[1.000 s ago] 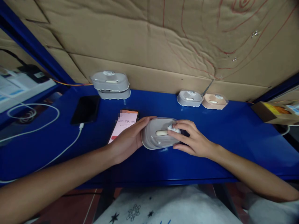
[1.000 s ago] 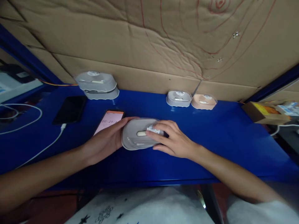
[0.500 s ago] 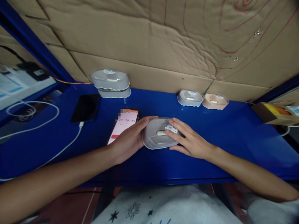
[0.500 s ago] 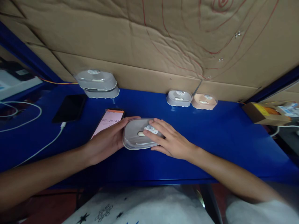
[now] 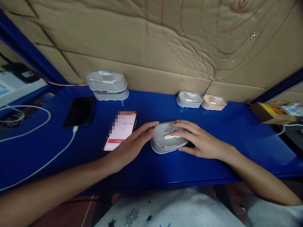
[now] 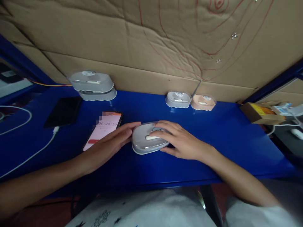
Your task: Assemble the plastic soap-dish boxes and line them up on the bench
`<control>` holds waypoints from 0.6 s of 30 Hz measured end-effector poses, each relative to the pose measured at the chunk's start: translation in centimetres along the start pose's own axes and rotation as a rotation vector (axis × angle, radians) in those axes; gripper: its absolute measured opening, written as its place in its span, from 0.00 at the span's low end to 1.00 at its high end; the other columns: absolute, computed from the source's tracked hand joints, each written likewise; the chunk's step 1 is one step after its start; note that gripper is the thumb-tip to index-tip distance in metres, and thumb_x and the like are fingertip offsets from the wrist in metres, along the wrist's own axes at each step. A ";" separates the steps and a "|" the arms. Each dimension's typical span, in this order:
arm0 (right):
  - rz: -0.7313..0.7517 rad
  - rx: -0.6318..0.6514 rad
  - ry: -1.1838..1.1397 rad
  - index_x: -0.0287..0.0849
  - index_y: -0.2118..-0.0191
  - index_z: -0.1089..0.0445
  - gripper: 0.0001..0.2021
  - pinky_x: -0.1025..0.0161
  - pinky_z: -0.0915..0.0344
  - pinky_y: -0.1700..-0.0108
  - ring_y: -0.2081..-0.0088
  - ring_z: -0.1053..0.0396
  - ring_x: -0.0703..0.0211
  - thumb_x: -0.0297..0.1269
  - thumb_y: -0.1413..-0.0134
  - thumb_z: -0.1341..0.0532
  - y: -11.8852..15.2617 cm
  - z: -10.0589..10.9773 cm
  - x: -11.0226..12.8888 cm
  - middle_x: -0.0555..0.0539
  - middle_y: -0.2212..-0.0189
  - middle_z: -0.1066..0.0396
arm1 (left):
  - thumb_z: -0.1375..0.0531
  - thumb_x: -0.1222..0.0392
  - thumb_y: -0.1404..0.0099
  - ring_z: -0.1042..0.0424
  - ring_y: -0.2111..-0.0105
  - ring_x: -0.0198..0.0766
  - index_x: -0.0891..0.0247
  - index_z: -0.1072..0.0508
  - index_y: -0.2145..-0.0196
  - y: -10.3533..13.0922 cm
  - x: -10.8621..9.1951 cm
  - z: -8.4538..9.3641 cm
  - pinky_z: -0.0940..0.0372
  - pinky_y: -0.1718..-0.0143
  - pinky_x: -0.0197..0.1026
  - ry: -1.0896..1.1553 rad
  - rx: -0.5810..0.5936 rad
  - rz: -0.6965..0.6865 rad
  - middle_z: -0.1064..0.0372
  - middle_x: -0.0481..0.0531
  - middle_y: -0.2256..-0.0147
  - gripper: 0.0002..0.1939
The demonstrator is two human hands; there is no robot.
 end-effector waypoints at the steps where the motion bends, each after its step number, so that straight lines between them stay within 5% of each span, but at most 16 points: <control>1: -0.025 0.015 -0.005 0.50 0.28 0.40 0.29 0.39 0.36 0.29 0.26 0.43 0.42 0.40 0.30 0.35 0.3 0.6 -0.1 0.38 0.28 0.40 | 0.32 0.45 0.30 0.36 0.32 0.55 0.47 0.19 0.42 0.1 -0.3 0.0 0.40 0.33 0.46 -0.060 0.000 -0.017 0.25 0.50 0.37 0.20; 9: -0.294 0.043 0.129 0.53 0.41 0.28 0.21 0.38 0.33 0.39 0.39 0.28 0.38 0.46 0.37 0.30 4.3 4.9 -3.7 0.42 0.39 0.26 | 0.33 0.46 0.30 0.26 0.41 0.54 0.51 0.17 0.51 0.0 -1.4 0.2 0.40 0.33 0.51 -0.211 0.029 -0.078 0.21 0.52 0.45 0.14; 14: -0.870 0.193 0.484 0.55 0.43 0.25 0.21 0.38 0.34 0.44 0.48 0.22 0.34 0.39 0.42 0.29 10.5 7.5 -9.8 0.41 0.47 0.20 | 0.35 0.43 0.29 0.25 0.42 0.53 0.52 0.17 0.54 -0.2 -1.2 0.0 0.39 0.34 0.51 -0.256 0.065 -0.092 0.21 0.52 0.44 0.14; 18: -1.253 0.290 0.508 0.55 0.42 0.26 0.23 0.50 0.30 0.56 0.57 0.20 0.41 0.39 0.43 0.30 14.9 9.1 -14.3 0.43 0.57 0.18 | 0.34 0.43 0.30 0.25 0.44 0.53 0.52 0.17 0.55 -0.2 -1.3 0.0 0.37 0.36 0.52 -0.259 0.065 -0.103 0.22 0.53 0.45 0.14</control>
Point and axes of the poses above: each hand's wrist, its own y-axis away from the middle knuckle, its own z-axis out of the back of the hand, x = y × z, the point moved 5 cm from there along -y, towards the middle knuckle
